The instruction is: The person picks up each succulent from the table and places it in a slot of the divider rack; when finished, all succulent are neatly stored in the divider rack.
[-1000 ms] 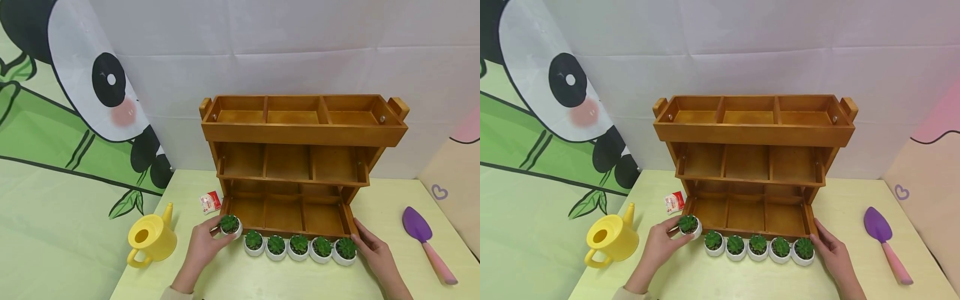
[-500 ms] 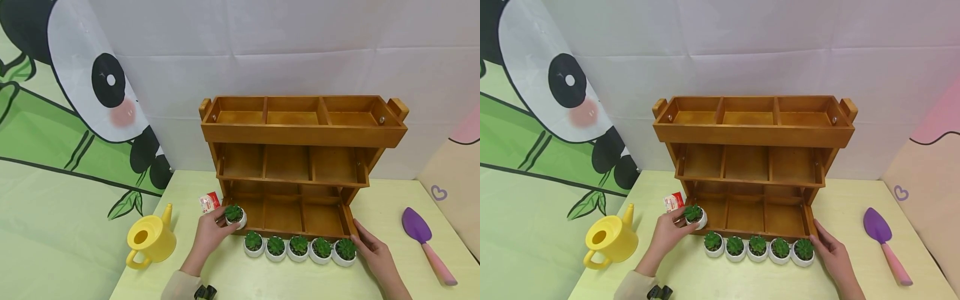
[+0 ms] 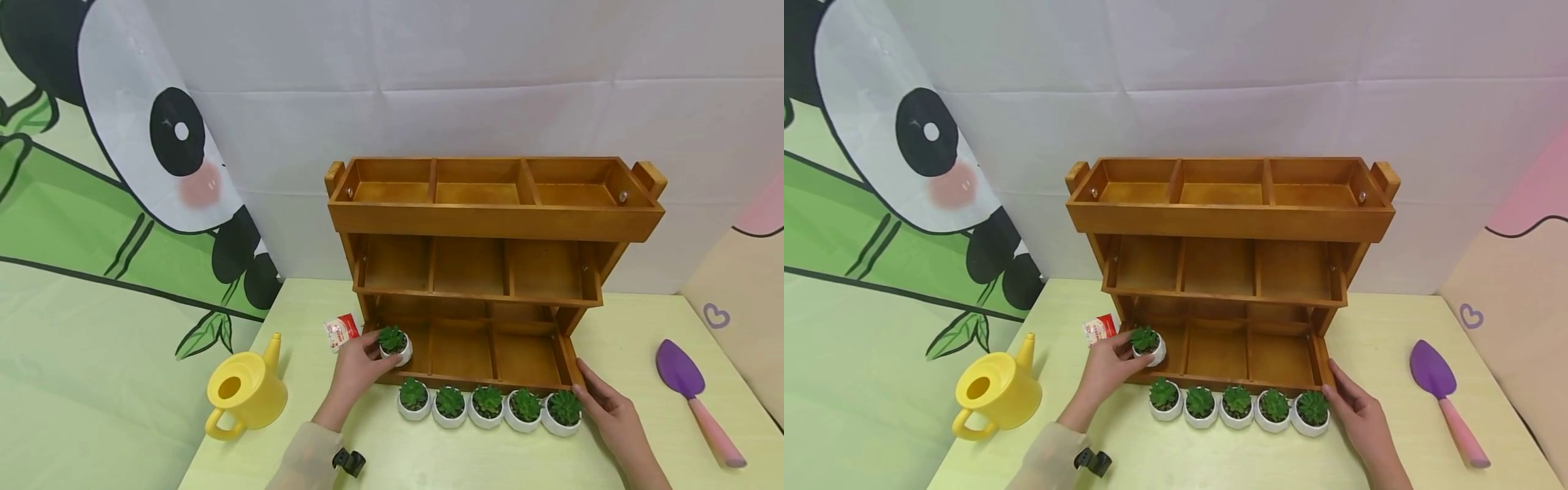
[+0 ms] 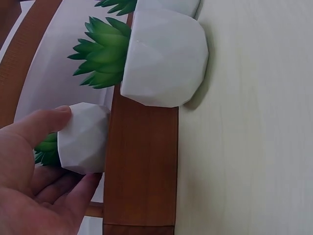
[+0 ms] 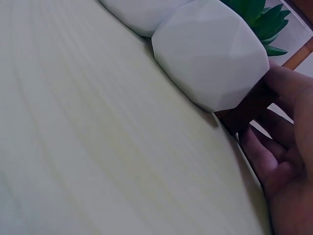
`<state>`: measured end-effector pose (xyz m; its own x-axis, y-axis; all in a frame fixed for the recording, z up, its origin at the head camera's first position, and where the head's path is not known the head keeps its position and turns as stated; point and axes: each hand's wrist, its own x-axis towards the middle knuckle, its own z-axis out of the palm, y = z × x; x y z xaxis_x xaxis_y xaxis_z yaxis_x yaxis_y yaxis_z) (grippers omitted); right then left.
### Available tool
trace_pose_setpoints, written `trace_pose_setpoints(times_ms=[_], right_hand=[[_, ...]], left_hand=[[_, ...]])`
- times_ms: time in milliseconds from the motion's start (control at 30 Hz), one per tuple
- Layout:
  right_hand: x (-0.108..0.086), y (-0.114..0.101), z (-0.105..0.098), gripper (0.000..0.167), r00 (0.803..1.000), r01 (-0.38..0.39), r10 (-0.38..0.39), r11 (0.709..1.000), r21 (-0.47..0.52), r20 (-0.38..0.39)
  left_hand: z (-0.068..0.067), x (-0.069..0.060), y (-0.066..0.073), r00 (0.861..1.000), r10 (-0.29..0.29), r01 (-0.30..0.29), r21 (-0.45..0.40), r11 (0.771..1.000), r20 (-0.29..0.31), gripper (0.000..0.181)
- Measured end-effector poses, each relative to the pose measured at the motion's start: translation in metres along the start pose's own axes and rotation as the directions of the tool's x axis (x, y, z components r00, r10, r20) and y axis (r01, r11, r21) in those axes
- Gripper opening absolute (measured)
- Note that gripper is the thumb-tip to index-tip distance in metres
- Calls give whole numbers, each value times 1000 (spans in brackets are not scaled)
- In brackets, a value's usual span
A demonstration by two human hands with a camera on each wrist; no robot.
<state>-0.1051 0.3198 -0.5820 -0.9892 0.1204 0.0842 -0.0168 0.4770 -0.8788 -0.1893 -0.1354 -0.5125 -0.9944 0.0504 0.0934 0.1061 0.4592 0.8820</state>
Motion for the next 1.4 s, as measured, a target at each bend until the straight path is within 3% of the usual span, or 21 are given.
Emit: trace_pose_setpoints(times_ms=[533,933,1400], right_hand=[[-1,-1,1,59,999,-39,39,999,-16,-4],[-1,0,1,58,1000,-16,16,1000,-5,-17],[0,0,1,58,1000,-22,22,1000,-2,-7]], left_hand=[[21,18,-11,998,-63,62,81,995,7,63],[27,26,-5,1000,-21,18,256,966,8,54],[31,32,-7,1000,-11,4,267,964,26,57]])
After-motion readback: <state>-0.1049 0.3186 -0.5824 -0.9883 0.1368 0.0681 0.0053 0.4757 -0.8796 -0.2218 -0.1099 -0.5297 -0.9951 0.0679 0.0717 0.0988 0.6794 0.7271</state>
